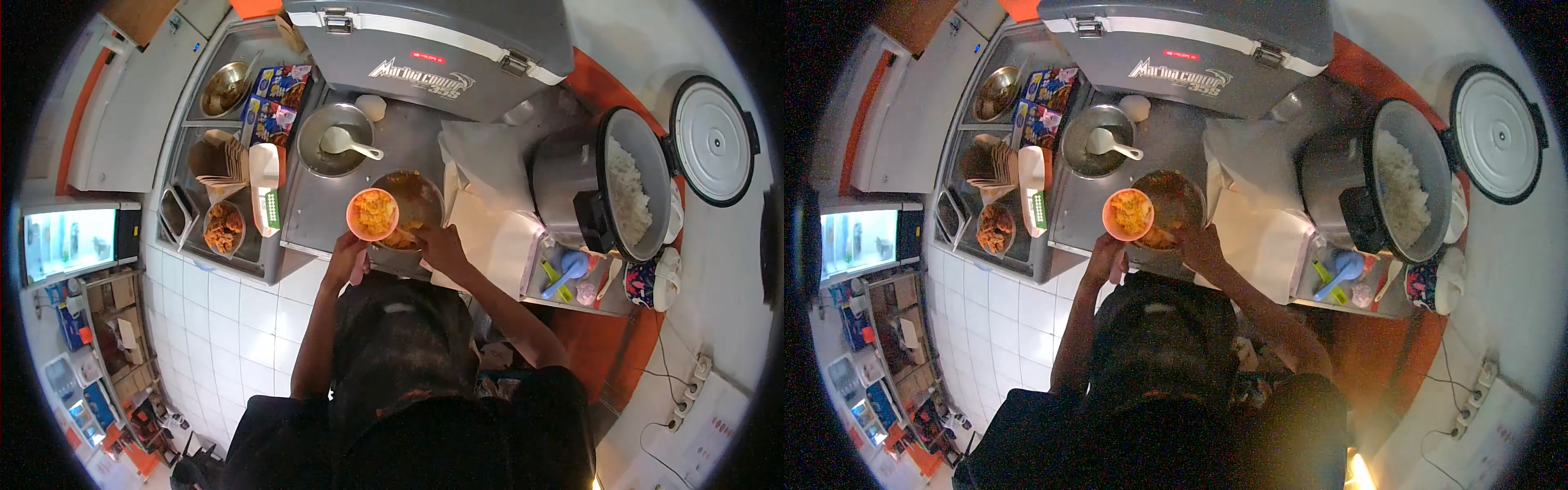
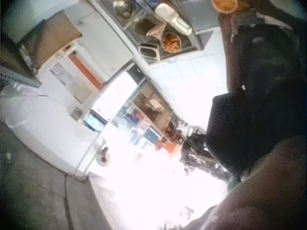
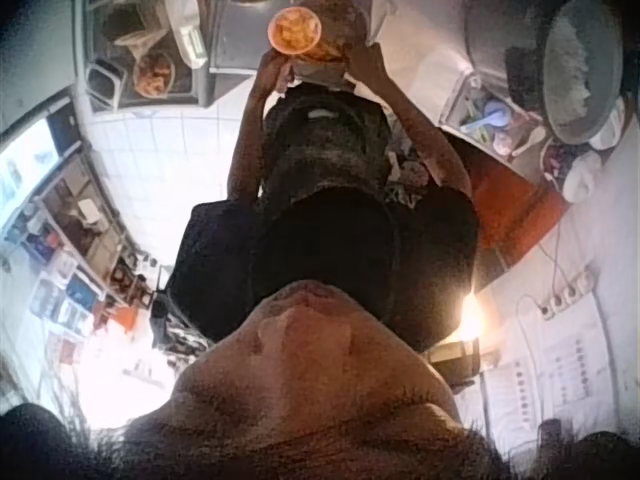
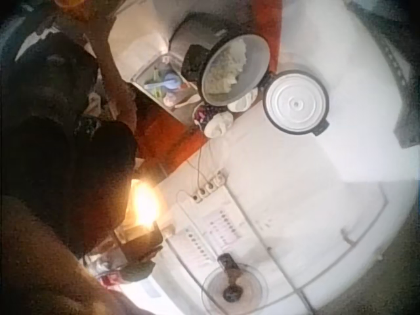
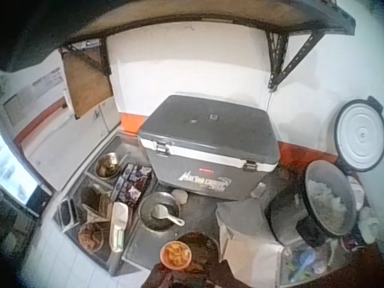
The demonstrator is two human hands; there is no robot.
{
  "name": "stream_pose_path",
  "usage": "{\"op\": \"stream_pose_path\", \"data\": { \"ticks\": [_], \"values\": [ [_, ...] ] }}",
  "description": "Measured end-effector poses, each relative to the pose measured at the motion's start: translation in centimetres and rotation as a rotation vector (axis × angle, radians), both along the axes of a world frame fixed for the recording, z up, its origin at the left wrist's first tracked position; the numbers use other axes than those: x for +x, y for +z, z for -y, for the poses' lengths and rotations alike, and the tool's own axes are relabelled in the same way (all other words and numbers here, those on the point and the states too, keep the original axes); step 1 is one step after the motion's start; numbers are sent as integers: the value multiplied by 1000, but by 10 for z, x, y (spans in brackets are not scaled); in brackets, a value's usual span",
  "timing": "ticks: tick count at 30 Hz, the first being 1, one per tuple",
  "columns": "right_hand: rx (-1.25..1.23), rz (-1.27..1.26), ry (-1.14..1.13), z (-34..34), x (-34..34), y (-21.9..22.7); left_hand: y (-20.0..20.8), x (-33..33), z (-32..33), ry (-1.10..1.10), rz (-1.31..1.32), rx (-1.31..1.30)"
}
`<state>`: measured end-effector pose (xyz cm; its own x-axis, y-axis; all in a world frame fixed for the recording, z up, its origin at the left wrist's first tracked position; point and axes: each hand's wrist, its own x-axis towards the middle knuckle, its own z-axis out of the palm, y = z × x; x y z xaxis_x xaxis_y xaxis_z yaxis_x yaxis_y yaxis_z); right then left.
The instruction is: The person prepares rice bowls by adding sauce to a bowl of rice, scooping green and white mixtures from separate containers into the bowl, and then wrapping the final portions in paper and placing them into cardboard boxes alongside fried chicken.
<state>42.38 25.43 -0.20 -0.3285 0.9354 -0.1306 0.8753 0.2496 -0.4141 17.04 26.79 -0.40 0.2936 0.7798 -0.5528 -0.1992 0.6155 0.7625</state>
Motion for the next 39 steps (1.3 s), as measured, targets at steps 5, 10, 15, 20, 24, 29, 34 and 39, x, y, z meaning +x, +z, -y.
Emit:
{"op": "stream_pose_path", "data": {
  "ticks": [5, 10, 15, 20, 24, 29, 34, 39],
  "values": [
    [-170, -88, -89, -27, 11, -7, 0, -14, -6, -20, 45, -10],
    [-373, -169, -135, -42, 28, -10, 10, -23, -11, -75, 23, 32],
    [-272, -180, -93, -58, 42, -6, 9, -37, -3, 30, -50, 88],
    [-86, -257, 28, -78, 43, 63, 23, -33, -19, 52, -214, 56],
    [92, -211, -8, -80, 24, 89, 26, -10, -22, -110, -329, 27],
    [390, 74, 17, -33, 30, 14, 26, 22, -10, -146, -125, -119],
    [564, 76, 103, -17, 26, 45, 13, 24, 2, -115, 6, -196],
    [210, -436, -244, -27, 34, 64, 8, 32, 2, -113, 54, -142]
  ]
}}
